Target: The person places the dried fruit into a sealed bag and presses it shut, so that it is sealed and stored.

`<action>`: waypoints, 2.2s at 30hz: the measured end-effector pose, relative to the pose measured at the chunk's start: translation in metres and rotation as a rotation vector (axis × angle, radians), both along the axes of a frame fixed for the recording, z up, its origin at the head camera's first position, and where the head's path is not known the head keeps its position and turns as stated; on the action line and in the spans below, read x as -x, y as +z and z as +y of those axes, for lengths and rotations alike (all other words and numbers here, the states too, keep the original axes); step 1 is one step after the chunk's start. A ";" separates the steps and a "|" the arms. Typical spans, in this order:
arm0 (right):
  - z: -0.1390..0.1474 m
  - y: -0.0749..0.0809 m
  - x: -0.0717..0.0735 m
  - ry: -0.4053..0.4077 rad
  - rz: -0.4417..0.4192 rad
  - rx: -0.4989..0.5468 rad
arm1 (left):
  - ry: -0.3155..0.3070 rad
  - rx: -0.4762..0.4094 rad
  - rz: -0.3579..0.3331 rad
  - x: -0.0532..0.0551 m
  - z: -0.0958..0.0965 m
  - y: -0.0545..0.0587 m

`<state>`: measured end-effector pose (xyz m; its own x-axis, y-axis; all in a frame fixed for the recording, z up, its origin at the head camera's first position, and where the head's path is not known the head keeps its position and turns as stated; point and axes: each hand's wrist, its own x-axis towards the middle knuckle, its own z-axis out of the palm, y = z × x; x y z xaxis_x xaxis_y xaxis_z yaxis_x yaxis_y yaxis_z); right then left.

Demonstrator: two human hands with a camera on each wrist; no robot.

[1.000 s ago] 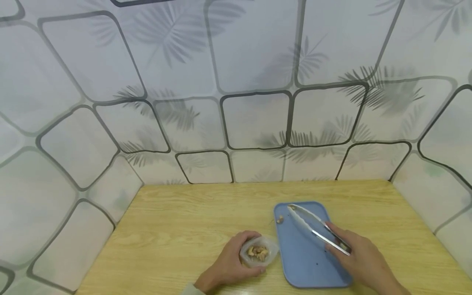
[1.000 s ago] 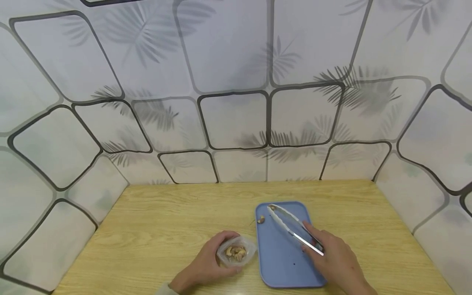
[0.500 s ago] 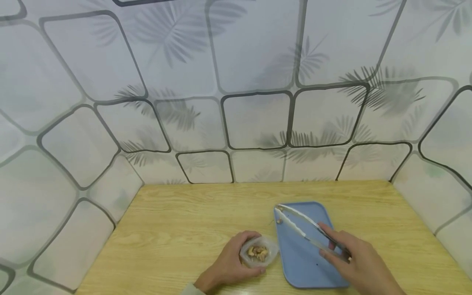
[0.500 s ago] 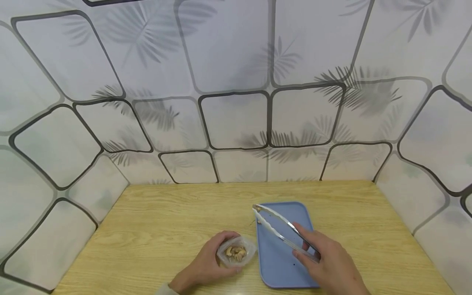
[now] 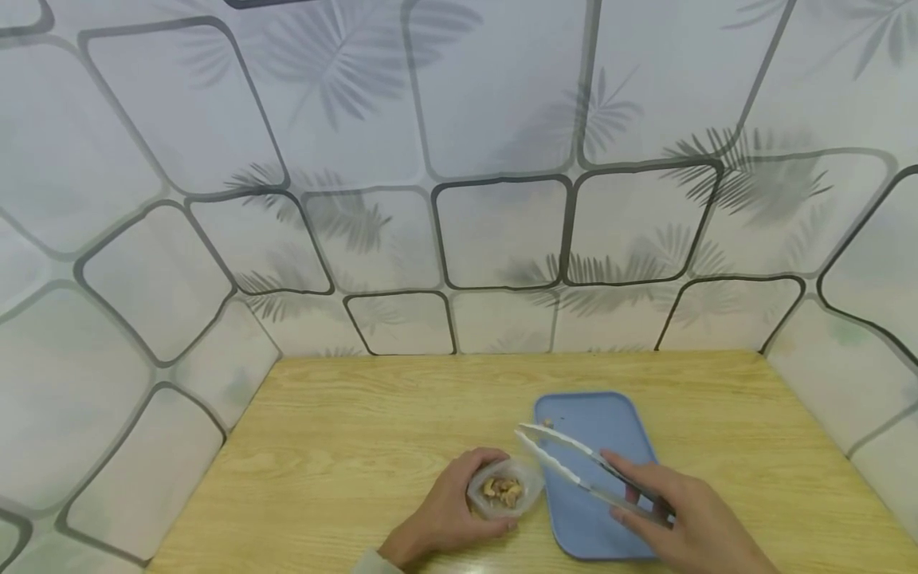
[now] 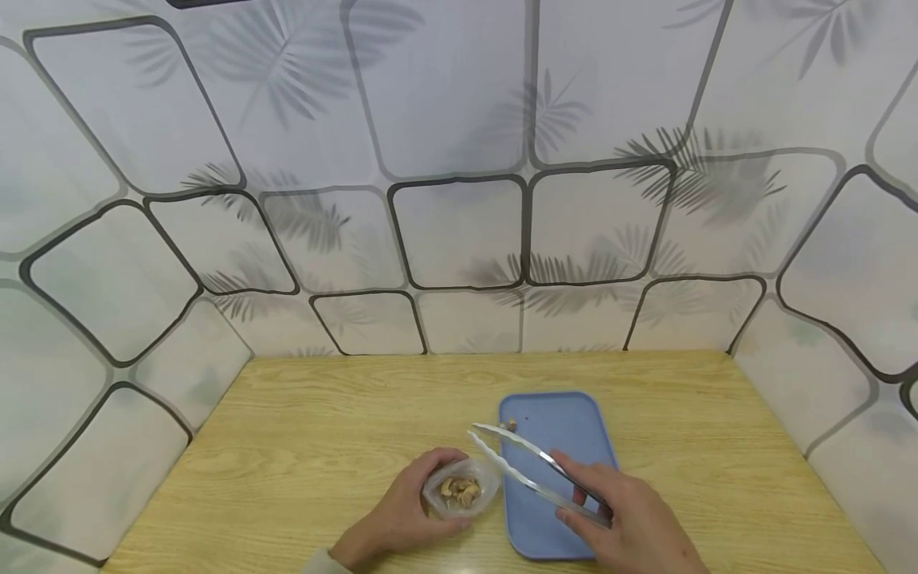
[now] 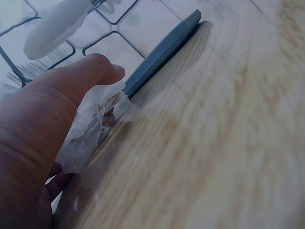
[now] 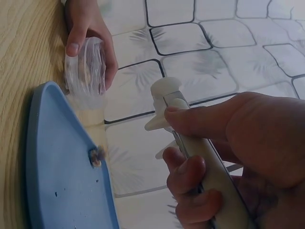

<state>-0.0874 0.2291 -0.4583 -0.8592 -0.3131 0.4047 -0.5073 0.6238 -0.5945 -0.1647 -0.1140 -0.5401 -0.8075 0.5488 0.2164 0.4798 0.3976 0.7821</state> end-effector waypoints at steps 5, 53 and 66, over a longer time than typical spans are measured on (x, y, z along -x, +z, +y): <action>0.000 0.000 0.001 -0.027 0.004 -0.017 | -0.004 0.003 0.000 0.000 0.000 0.001; -0.002 -0.019 0.015 -0.300 -0.185 -0.171 | 0.019 0.012 0.024 0.000 0.000 -0.003; -0.001 -0.001 0.004 0.037 -0.127 0.011 | 0.009 0.025 0.025 0.001 -0.001 -0.003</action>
<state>-0.0914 0.2285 -0.4593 -0.8920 -0.3412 0.2966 -0.4496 0.5993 -0.6624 -0.1655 -0.1152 -0.5431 -0.8071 0.5467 0.2231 0.4955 0.4216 0.7595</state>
